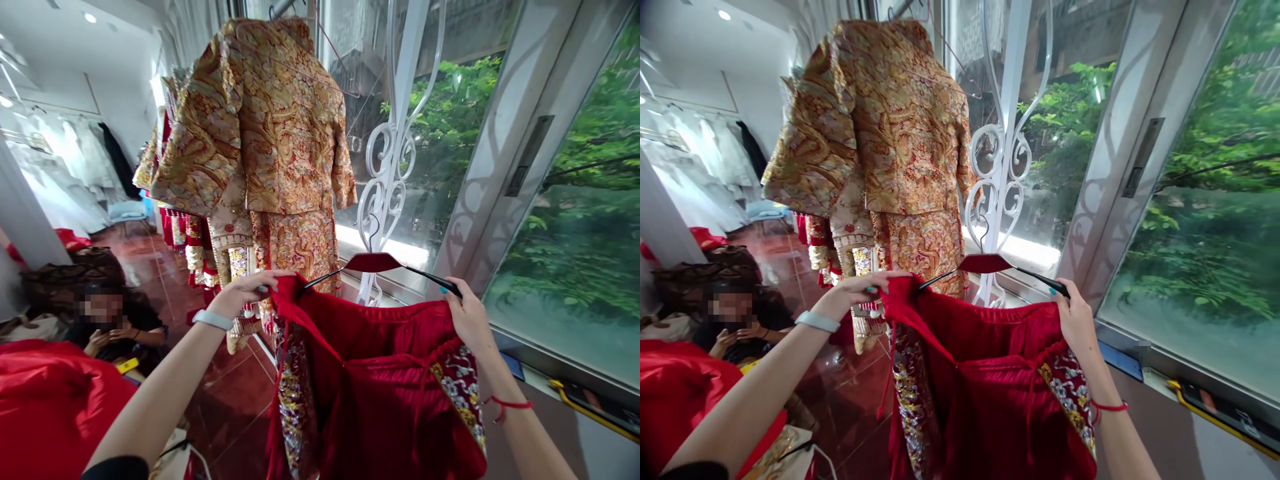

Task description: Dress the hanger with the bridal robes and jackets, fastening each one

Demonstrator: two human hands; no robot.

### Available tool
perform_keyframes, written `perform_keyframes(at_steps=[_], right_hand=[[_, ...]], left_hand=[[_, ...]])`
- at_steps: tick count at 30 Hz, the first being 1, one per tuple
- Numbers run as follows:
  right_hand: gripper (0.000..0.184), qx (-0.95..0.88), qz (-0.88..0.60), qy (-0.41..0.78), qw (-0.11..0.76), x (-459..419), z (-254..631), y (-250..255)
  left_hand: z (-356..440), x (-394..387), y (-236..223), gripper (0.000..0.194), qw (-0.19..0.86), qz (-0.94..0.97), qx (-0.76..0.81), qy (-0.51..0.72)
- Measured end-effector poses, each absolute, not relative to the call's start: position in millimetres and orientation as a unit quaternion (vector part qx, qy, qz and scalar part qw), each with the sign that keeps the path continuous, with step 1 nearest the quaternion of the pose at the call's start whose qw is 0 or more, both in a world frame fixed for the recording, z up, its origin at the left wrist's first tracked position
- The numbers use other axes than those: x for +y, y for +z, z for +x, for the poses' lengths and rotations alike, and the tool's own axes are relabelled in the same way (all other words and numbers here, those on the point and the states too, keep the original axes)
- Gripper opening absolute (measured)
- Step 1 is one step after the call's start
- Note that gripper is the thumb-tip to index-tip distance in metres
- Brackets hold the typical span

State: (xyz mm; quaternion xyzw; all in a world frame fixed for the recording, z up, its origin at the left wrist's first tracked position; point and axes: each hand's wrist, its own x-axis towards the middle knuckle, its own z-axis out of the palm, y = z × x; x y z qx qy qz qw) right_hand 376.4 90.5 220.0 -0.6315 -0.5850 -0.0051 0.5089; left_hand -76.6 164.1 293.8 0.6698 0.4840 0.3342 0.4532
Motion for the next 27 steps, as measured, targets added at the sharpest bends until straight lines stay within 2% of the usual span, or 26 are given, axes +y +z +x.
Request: perform_keyframes(at_steps=[5, 9, 12, 16, 21, 23, 25, 27], right_hand=[[0.046, -0.589, -0.624, 0.009, 0.514, 85.7, 372.7, 216.0], [0.050, -0.572, -0.619, 0.018, 0.538, 85.1, 357.9, 208.8], [0.050, -0.560, -0.598, 0.030, 0.573, 88.1, 345.2, 201.3], [0.048, -0.552, -0.585, 0.064, 0.591, 95.2, 336.5, 195.8], [0.044, -0.547, -0.575, 0.091, 0.601, 103.9, 332.0, 197.8], [0.044, -0.547, -0.569, 0.103, 0.605, 103.6, 333.6, 199.0], [0.048, -0.556, -0.553, 0.122, 0.609, 97.4, 341.9, 197.6], [0.075, -0.563, -0.532, 0.180, 0.606, 84.6, 359.5, 191.5]], left_hand=[[-12.3, 170.6, 325.1, 0.037, 0.490, 0.644, 0.459, 0.366], [44.2, 159.2, 324.6, 0.040, 0.477, 0.675, 0.432, 0.360], [68.1, 147.9, 315.9, 0.047, 0.339, 0.749, 0.449, 0.349], [68.3, 146.3, 311.9, 0.041, 0.095, 0.802, 0.473, 0.353], [55.3, 155.4, 309.6, 0.040, -0.091, 0.813, 0.496, 0.292], [51.3, 163.7, 304.5, 0.044, -0.077, 0.828, 0.465, 0.303], [48.5, 174.8, 297.7, 0.049, -0.014, 0.845, 0.427, 0.322], [46.7, 186.1, 291.7, 0.052, 0.043, 0.847, 0.408, 0.338]])
